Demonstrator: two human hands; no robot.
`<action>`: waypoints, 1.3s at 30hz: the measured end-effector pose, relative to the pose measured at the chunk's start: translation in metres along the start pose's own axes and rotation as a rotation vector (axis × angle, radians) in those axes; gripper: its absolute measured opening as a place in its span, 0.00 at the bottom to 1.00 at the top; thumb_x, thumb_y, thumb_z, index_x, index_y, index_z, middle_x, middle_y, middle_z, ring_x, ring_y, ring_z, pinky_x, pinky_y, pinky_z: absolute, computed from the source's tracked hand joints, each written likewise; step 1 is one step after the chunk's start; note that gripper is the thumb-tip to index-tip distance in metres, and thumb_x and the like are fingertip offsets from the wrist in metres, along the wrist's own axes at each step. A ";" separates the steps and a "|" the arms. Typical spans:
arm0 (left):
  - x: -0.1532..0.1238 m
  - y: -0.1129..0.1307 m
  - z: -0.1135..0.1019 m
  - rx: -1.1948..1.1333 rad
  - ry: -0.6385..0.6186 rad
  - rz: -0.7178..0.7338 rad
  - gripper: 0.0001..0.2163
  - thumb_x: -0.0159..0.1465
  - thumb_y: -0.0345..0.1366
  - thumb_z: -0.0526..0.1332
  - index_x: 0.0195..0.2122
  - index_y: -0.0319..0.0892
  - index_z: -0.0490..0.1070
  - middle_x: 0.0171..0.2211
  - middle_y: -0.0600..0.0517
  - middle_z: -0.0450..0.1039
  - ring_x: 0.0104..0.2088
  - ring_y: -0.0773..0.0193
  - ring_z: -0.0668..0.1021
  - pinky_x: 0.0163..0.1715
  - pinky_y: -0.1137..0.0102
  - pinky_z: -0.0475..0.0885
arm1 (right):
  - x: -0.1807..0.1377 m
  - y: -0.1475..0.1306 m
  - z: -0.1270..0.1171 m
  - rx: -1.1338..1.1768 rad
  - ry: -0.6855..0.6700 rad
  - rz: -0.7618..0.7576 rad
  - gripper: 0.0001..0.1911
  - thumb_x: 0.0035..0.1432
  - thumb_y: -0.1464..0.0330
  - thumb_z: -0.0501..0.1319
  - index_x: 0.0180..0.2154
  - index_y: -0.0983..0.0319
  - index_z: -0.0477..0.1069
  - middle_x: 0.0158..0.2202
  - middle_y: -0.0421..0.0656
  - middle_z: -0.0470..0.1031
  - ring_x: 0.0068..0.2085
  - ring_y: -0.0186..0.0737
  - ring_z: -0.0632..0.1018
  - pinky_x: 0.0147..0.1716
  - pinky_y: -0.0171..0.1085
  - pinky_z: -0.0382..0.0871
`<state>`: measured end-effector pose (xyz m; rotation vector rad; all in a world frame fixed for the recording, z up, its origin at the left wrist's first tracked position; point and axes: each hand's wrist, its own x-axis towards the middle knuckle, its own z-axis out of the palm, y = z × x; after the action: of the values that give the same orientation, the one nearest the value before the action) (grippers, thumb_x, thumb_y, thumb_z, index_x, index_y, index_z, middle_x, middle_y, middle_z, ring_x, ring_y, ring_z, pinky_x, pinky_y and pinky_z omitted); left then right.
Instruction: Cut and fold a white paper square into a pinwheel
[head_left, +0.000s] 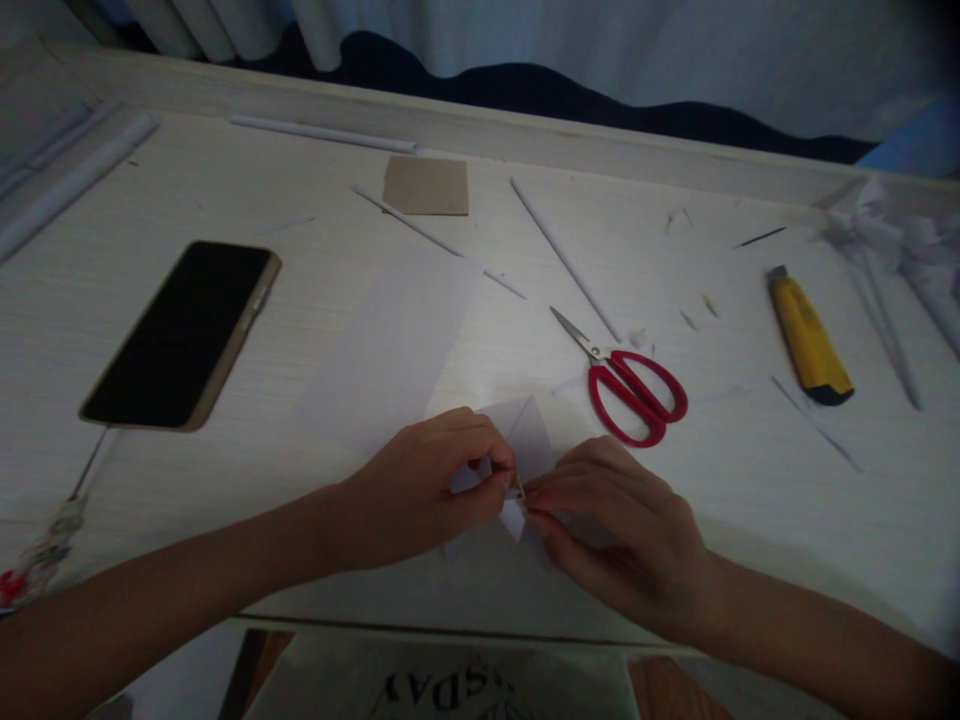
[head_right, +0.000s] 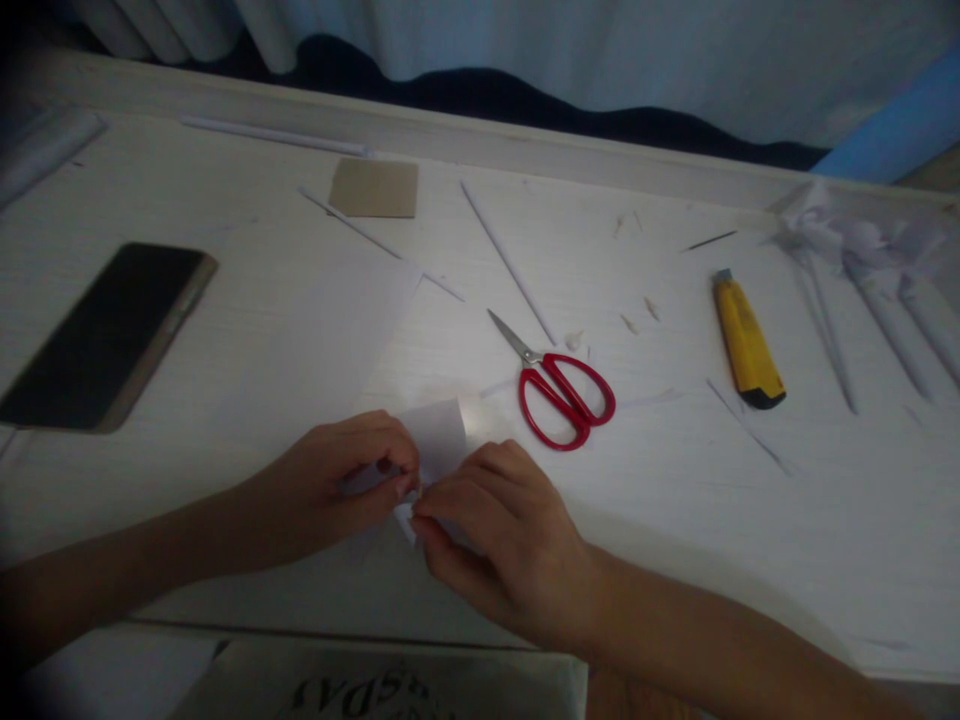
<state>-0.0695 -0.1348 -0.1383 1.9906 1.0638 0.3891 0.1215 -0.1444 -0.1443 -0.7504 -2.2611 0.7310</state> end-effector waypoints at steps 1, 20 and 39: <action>0.000 0.000 0.000 -0.004 0.003 0.002 0.03 0.56 0.27 0.54 0.29 0.39 0.64 0.29 0.54 0.66 0.31 0.69 0.68 0.33 0.74 0.63 | 0.001 0.000 -0.001 -0.021 0.014 0.008 0.07 0.48 0.75 0.59 0.33 0.64 0.67 0.29 0.42 0.73 0.31 0.36 0.71 0.30 0.38 0.66; -0.002 -0.002 0.003 -0.012 0.043 0.034 0.03 0.56 0.27 0.54 0.28 0.40 0.65 0.27 0.55 0.65 0.31 0.70 0.68 0.32 0.75 0.63 | 0.005 0.006 -0.003 -0.022 -0.077 0.149 0.14 0.44 0.62 0.63 0.33 0.62 0.68 0.29 0.40 0.72 0.33 0.37 0.72 0.51 0.46 0.51; -0.002 -0.003 0.003 -0.020 0.038 0.063 0.04 0.55 0.25 0.55 0.29 0.40 0.65 0.28 0.56 0.66 0.31 0.71 0.68 0.31 0.77 0.62 | 0.005 0.011 -0.001 0.074 -0.083 0.133 0.09 0.47 0.66 0.63 0.33 0.59 0.69 0.31 0.38 0.75 0.34 0.34 0.74 0.53 0.47 0.50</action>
<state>-0.0705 -0.1365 -0.1427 2.0094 1.0188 0.4715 0.1224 -0.1336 -0.1488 -0.8548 -2.2604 0.9194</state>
